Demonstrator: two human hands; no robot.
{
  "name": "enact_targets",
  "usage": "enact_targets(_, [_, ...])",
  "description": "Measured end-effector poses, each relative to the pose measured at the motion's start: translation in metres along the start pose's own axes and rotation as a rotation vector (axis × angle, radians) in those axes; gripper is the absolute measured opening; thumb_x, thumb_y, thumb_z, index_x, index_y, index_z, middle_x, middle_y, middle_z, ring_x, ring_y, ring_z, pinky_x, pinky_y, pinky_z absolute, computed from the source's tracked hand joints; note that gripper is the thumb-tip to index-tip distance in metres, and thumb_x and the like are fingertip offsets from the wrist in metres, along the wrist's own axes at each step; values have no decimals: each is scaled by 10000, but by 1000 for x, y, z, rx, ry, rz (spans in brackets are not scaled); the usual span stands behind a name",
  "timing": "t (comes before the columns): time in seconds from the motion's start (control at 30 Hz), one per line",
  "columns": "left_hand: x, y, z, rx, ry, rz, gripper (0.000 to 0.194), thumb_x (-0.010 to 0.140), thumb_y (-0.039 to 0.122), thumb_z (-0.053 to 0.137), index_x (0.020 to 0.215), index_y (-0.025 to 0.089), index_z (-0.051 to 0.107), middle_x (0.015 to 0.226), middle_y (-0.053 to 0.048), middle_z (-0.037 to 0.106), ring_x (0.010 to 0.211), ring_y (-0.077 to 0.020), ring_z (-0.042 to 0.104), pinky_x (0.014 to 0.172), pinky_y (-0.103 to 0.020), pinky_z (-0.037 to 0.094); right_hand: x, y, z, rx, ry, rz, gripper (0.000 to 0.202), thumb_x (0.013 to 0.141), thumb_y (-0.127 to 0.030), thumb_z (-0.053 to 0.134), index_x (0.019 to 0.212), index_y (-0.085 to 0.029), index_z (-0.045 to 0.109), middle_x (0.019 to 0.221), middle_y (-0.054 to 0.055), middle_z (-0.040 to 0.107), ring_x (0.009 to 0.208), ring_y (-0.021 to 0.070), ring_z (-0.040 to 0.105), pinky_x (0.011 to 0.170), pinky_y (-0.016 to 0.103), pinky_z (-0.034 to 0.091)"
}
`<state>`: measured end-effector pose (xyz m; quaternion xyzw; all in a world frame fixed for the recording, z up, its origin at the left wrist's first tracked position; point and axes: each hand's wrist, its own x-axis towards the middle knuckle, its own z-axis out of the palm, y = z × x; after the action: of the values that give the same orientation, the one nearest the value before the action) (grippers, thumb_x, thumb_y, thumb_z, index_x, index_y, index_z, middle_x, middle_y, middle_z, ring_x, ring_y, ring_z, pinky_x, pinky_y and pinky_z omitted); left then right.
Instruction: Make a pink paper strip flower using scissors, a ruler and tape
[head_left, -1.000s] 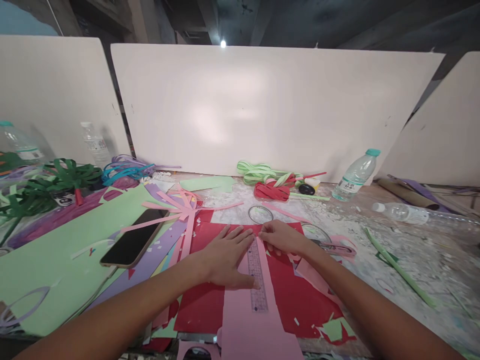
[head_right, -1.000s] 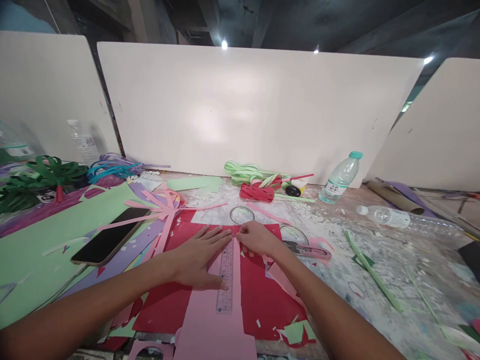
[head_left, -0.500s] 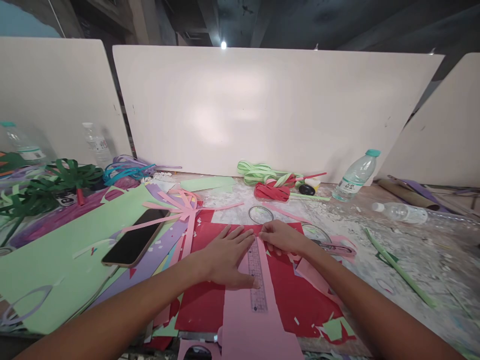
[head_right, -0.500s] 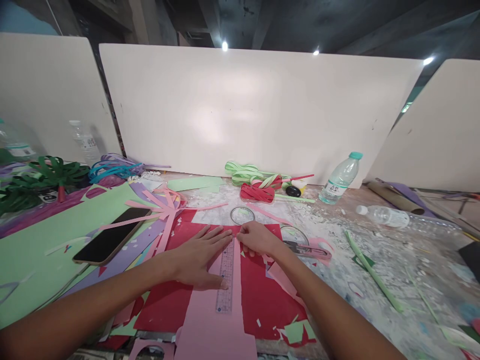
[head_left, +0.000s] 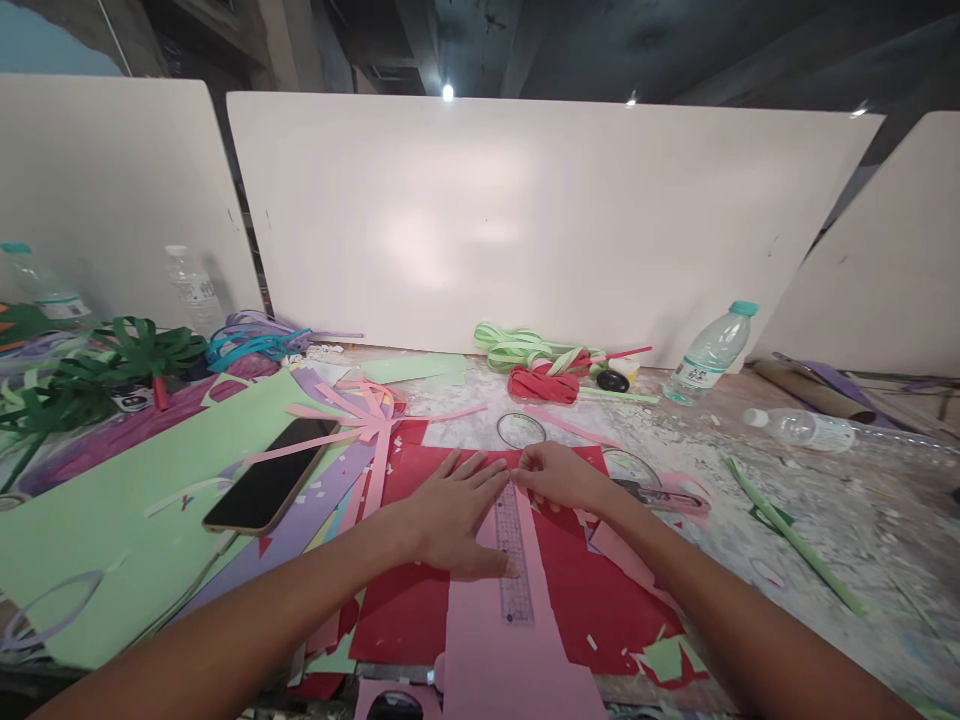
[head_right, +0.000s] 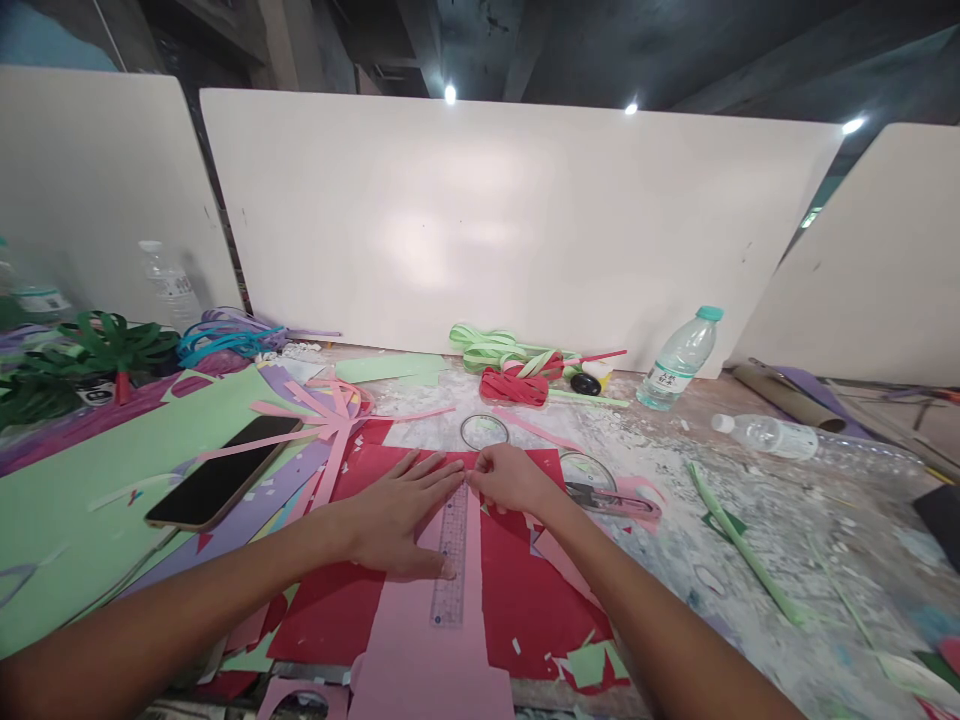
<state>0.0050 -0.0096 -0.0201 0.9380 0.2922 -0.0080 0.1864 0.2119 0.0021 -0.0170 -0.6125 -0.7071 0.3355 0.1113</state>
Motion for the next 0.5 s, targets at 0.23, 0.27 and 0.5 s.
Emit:
enact_targets(0.23, [0,1,0,-4,-9,-23,1010,719,777,401,1491,229,47,1557,-56,59,1411,-332,-45,1120,-567,-25,-5,-9,6,-74,143,-88,180,788,-261,528,640,-161,556,595,32,623,565,137,527,505,229,327])
enact_targets(0.27, [0,1,0,-7,-10,-24,1010,718,776,403,1491,234,42,1557,-56,61,1411,-331,-47,1118,-568,-30,-7,-10,5,-65,124,-96,188,797,-274,523,655,-161,571,601,29,630,561,133,529,505,225,335])
enact_targets(0.5, [0,1,1,-37,13,-51,1073,682,783,451,1485,190,57,1542,-110,164,1417,-318,-13,1135,-528,-11,-17,-4,-10,-20,-25,-112,233,823,-330,511,686,-169,610,630,28,655,540,125,524,495,217,351])
